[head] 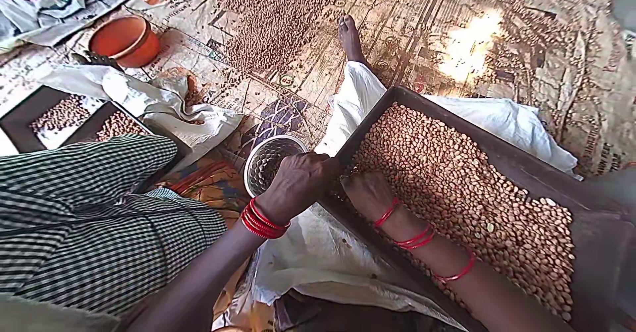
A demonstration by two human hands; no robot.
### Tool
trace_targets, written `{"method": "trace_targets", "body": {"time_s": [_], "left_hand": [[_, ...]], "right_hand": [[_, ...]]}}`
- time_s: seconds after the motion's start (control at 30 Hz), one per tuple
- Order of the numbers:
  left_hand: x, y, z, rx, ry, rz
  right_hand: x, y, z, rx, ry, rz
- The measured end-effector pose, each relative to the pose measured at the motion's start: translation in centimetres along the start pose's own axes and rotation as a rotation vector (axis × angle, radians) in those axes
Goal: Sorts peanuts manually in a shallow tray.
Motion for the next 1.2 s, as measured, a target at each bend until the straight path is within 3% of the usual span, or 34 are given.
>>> {"method": "trace_targets", "body": {"time_s": [0.07, 0.17, 0.23, 0.33, 0.43, 0.53, 0.67, 0.97, 1.07, 1.17, 1.2], "left_hand": [[-0.3, 0.2, -0.1, -0.001, -0.002, -0.005], [-0.1, 0.6, 0.2, -0.043, 0.052, 0.010], [0.2, 0.7, 0.3, -0.072, 0.112, 0.042], [0.4, 0.8, 0.1, -0.104, 0.126, 0.049], [0.6, 1.6, 0.4, -0.136, 0.117, 0.095], [1.6, 2.6, 0.9, -0.178, 0.136, 0.147], [2.8, 3.5, 1.0, -0.184, 0.162, 0.235], [6.4, 5.5, 2.5, -0.166, 0.109, 0.459], [7.6, 6.5, 2.2, -0.076, 0.119, 0.500], [8.5, 7.6, 1.6, -0.065, 0.134, 0.506], [8.7, 7.9, 1.4, -0.080, 0.137, 0.498]], "right_hand": [[-2.3, 0.0, 0.0, 0.039, -0.200, 0.000], [-5.9, 1.1, -2.0, -0.253, -0.728, -0.013], [-6.5, 1.3, -2.6, -0.256, -0.870, -0.048], [-4.3, 0.7, -1.8, -0.159, -0.624, -0.175], [-0.9, -0.2, -1.4, -0.104, -0.236, -0.193], [1.2, -0.3, -0.9, -0.088, -0.065, -0.217], [1.0, -0.6, 0.5, 0.115, -0.112, -0.210], [0.8, -0.4, -0.8, 0.034, -0.119, -0.193], [-1.0, -0.2, -0.6, 0.029, -0.355, -0.176], [-4.5, 1.1, -2.1, -0.229, -0.914, -0.162], [-5.5, 1.6, -2.2, -0.238, -1.132, -0.148]]}}
Point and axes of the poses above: each hand's wrist, its own y-axis away from the middle knuckle, its own z-axis out of the back of the hand, x = y × z, the point moved 1 cm from there along -y, towards the middle knuckle, and after that the axes turned 13 degrees about y, right-handed, at the moved point
